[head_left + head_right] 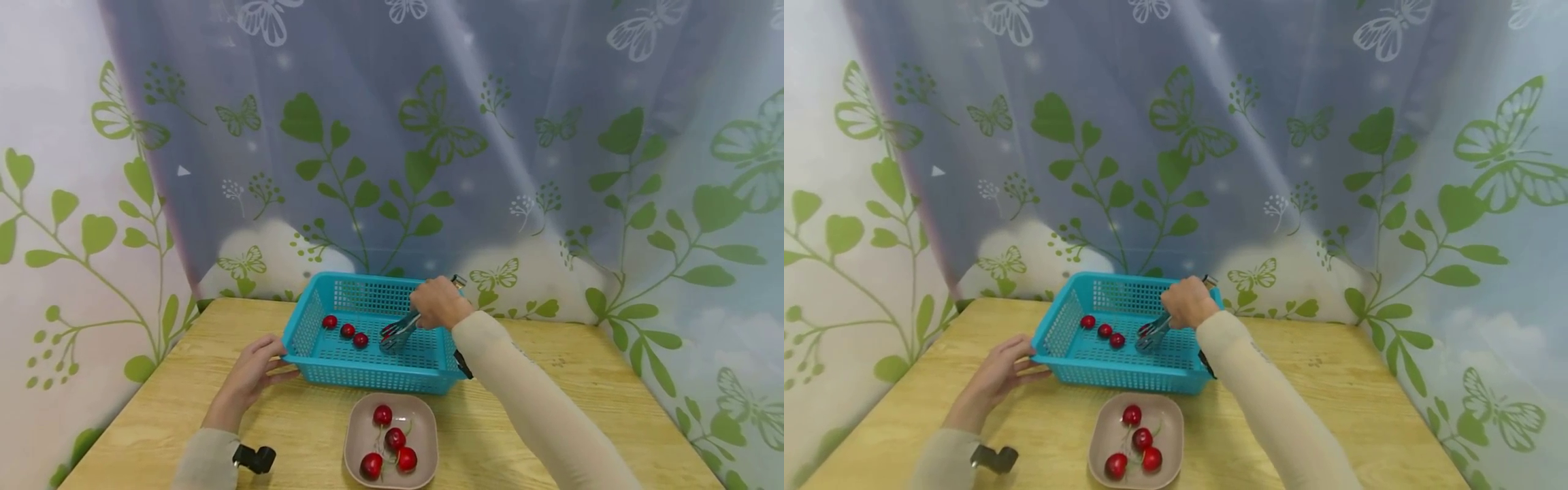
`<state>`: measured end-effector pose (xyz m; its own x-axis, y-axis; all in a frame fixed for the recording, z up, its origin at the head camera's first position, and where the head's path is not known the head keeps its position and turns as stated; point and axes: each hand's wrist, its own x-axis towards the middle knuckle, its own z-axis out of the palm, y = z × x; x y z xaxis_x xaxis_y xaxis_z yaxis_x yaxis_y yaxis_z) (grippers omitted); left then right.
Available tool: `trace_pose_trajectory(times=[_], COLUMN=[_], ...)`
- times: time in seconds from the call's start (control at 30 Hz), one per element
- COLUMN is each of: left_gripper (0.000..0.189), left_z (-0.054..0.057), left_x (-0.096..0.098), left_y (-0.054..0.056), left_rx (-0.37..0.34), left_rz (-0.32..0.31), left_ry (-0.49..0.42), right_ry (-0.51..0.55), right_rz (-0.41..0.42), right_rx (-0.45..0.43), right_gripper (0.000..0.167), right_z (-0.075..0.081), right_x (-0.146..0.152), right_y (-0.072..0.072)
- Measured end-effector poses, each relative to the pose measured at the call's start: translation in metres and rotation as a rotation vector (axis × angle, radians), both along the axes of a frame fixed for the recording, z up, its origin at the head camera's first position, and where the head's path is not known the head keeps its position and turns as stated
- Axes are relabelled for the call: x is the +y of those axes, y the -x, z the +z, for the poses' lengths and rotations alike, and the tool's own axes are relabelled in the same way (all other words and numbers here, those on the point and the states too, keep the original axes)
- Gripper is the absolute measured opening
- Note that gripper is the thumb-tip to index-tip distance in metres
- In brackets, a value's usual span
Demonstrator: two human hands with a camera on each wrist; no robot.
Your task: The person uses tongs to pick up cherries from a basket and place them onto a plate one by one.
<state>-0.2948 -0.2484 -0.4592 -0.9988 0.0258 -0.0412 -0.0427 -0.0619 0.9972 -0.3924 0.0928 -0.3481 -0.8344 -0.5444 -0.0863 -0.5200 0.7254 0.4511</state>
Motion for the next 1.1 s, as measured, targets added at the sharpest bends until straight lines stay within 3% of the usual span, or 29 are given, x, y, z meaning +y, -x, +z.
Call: trace_pose_trajectory(times=[0.6,0.73,1.1], left_gripper=[0.015,0.015,0.014], left_z=[-0.001,-0.001,0.0], left_x=[0.0,0.002,0.002], left_y=[0.001,0.001,-0.001], left_rx=[-0.004,-0.003,-0.005], left_rz=[0.006,-0.006,0.001], left_ry=[-0.008,-0.005,-0.004], right_ry=[0.271,0.32,0.315], right_rz=[0.088,0.069,0.103], right_rx=[-0.051,-0.061,0.02], right_gripper=[0.036,0.038,0.041], right_z=[0.004,0.003,0.004], right_x=[0.036,0.043,0.044], right_y=[-0.008,-0.013,-0.031])
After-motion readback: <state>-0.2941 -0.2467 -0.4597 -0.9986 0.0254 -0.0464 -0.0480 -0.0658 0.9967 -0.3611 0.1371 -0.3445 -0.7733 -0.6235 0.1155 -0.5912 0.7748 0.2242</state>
